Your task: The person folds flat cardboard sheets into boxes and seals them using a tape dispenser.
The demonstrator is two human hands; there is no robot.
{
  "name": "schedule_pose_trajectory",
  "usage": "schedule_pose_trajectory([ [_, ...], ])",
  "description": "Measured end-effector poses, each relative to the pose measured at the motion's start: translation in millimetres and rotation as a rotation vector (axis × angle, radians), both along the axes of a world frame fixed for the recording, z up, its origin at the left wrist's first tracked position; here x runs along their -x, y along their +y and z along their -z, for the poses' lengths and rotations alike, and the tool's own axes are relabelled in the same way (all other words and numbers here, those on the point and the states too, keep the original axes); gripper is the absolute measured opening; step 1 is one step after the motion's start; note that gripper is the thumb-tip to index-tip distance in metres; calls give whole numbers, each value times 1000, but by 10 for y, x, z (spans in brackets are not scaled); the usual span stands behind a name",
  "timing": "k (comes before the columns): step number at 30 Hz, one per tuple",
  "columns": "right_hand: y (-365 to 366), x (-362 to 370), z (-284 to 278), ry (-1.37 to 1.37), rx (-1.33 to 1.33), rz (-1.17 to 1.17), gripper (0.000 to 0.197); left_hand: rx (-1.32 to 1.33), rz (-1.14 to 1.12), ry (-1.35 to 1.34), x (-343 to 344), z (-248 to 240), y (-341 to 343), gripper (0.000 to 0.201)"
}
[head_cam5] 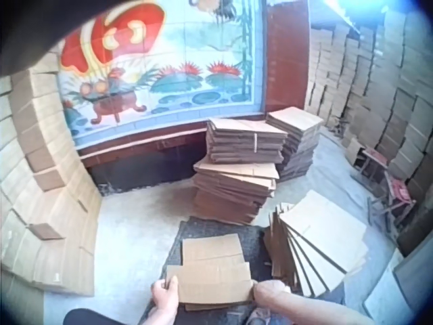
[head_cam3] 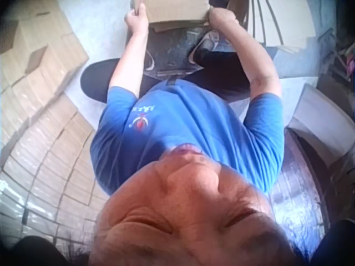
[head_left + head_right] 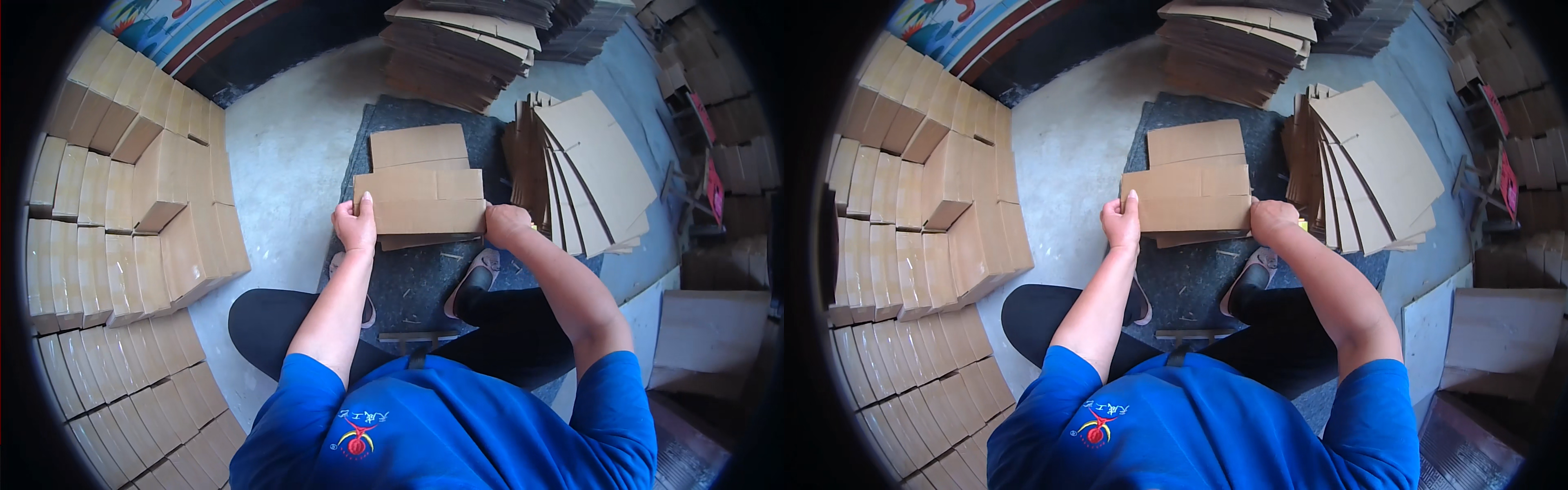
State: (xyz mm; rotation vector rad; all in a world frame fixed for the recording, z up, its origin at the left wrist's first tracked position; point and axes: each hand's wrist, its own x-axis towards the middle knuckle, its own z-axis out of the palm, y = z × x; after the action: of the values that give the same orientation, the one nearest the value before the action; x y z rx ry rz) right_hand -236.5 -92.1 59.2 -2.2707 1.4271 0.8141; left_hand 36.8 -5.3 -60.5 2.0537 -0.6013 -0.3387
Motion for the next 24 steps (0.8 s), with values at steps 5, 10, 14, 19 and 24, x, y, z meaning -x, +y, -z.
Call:
schedule_pose_trajectory([
  [5, -239, 416, -129, 20, 216, 166, 18, 42, 15, 461, 355, -117, -15, 46],
  [10, -244, 507, -1137, -431, 313, 224, 31, -324, 41, 301, 92, -50, 100, 45],
  [14, -52, 602, -1407, -978, -22, 352, 33, -5, 241, -258, 535, -808, 113, 39],
  [19, 28, 660, -1142, -1261, -275, 380, 37, 311, 633, 1400, 967, -1370, 35, 64],
  [24, -12, 599, -989, -1171, -227, 338, 34, 350, 713, 1334, 926, -1465, 103, 62],
])
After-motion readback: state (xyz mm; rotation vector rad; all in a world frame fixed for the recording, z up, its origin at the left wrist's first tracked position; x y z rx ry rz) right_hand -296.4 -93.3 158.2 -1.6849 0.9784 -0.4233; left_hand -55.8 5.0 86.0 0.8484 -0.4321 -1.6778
